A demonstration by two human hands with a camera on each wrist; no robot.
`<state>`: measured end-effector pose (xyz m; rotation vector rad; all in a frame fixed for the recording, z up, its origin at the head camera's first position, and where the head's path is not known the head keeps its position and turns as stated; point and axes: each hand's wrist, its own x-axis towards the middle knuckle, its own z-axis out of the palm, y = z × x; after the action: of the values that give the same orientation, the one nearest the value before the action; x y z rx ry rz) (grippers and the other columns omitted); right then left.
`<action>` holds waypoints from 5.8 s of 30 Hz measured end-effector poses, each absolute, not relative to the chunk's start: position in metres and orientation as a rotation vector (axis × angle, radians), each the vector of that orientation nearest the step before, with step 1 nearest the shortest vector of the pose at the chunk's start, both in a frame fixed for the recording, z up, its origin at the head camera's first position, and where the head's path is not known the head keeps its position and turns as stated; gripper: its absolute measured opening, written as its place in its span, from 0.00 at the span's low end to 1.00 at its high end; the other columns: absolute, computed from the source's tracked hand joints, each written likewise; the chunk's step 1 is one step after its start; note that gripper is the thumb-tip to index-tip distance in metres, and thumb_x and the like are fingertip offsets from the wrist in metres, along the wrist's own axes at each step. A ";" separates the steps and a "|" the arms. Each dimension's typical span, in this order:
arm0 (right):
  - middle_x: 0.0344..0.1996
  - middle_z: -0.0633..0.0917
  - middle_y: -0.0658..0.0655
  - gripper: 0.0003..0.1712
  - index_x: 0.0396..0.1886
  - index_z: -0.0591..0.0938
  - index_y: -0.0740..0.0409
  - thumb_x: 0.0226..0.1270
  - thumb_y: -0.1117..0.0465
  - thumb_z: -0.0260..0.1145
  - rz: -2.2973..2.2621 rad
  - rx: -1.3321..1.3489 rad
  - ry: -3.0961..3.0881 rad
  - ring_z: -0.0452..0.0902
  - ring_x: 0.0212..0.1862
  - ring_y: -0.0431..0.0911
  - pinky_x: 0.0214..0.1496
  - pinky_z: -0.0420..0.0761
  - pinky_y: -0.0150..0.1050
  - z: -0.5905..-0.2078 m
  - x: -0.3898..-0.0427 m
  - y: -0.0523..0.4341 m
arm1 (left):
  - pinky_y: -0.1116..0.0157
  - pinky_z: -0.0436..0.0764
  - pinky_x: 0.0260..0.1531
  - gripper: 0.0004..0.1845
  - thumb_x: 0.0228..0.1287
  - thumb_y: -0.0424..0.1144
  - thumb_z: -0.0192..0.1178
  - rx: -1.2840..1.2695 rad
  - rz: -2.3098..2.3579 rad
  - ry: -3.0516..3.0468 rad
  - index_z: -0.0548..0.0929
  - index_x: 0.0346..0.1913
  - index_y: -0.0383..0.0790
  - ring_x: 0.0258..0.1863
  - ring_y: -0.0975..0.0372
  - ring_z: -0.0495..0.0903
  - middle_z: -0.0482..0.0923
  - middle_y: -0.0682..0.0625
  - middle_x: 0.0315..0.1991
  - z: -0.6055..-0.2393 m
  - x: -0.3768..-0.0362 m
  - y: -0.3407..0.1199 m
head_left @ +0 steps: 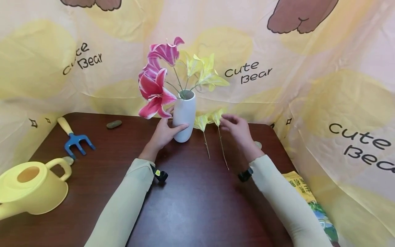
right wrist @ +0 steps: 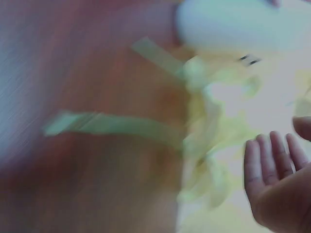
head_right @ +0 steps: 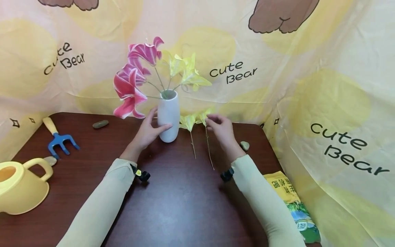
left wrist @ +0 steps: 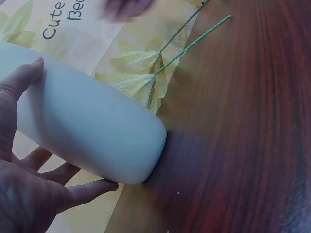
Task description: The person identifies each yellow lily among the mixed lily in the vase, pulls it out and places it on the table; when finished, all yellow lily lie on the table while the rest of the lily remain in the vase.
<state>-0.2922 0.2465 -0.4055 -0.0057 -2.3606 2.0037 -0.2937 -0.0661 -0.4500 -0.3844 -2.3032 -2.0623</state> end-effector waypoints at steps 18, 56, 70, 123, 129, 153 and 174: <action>0.44 0.93 0.49 0.04 0.48 0.90 0.51 0.82 0.64 0.71 2.639 0.013 -1.662 0.89 0.53 0.45 0.76 0.82 0.47 -0.342 -0.327 0.124 | 0.32 0.75 0.79 0.49 0.70 0.53 0.79 -0.325 -2.052 -2.350 0.62 0.87 0.61 0.79 0.40 0.74 0.69 0.41 0.82 -0.449 -0.295 -0.072; 0.38 0.93 0.55 0.10 0.45 0.91 0.56 0.80 0.73 0.68 2.651 0.241 -1.406 0.93 0.41 0.47 0.48 0.94 0.40 -0.272 -0.323 0.156 | 0.33 0.77 0.78 0.47 0.72 0.51 0.78 -0.324 -2.072 -2.339 0.64 0.87 0.58 0.78 0.40 0.77 0.70 0.39 0.79 -0.448 -0.294 -0.073; 0.35 0.93 0.52 0.07 0.48 0.90 0.56 0.78 0.71 0.72 2.465 0.056 -1.667 0.91 0.34 0.45 0.40 0.95 0.39 -0.291 -0.320 0.248 | 0.33 0.76 0.78 0.47 0.72 0.50 0.79 -0.321 -2.070 -2.345 0.64 0.87 0.59 0.78 0.40 0.76 0.71 0.39 0.79 -0.448 -0.292 -0.074; 0.38 0.93 0.50 0.30 0.78 0.72 0.77 0.83 0.70 0.64 1.991 -0.432 -2.710 0.93 0.41 0.44 0.50 0.95 0.40 -0.435 -0.289 0.351 | 0.32 0.77 0.77 0.46 0.71 0.50 0.79 -0.352 -2.069 -2.332 0.65 0.86 0.61 0.77 0.38 0.76 0.71 0.39 0.78 -0.454 -0.298 -0.075; 0.39 0.95 0.54 0.29 0.77 0.72 0.81 0.82 0.71 0.64 1.983 -0.399 -2.726 0.93 0.40 0.42 0.47 0.95 0.39 -0.433 -0.284 0.349 | 0.32 0.77 0.77 0.47 0.71 0.50 0.79 -0.352 -2.060 -2.336 0.64 0.87 0.61 0.78 0.38 0.75 0.70 0.38 0.79 -0.453 -0.298 -0.075; 0.43 0.95 0.54 0.27 0.74 0.78 0.75 0.82 0.65 0.69 1.861 -0.383 -2.830 0.91 0.40 0.41 0.48 0.95 0.39 -0.459 -0.286 0.346 | 0.32 0.75 0.78 0.47 0.72 0.50 0.78 -0.334 -2.077 -2.349 0.63 0.87 0.60 0.78 0.39 0.75 0.69 0.38 0.80 -0.450 -0.295 -0.073; 0.44 0.92 0.48 0.22 0.67 0.82 0.70 0.83 0.62 0.71 2.197 0.031 -2.317 0.92 0.49 0.42 0.65 0.91 0.39 -0.354 -0.306 0.243 | 0.36 0.76 0.78 0.56 0.62 0.51 0.85 -0.245 -1.704 -2.357 0.62 0.86 0.48 0.77 0.44 0.73 0.70 0.39 0.78 -0.452 -0.289 -0.049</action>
<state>-0.3061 0.2430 -0.3544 0.0309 -2.3175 2.1969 -0.2893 -0.0491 -0.4515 -0.2445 -2.3566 -1.7036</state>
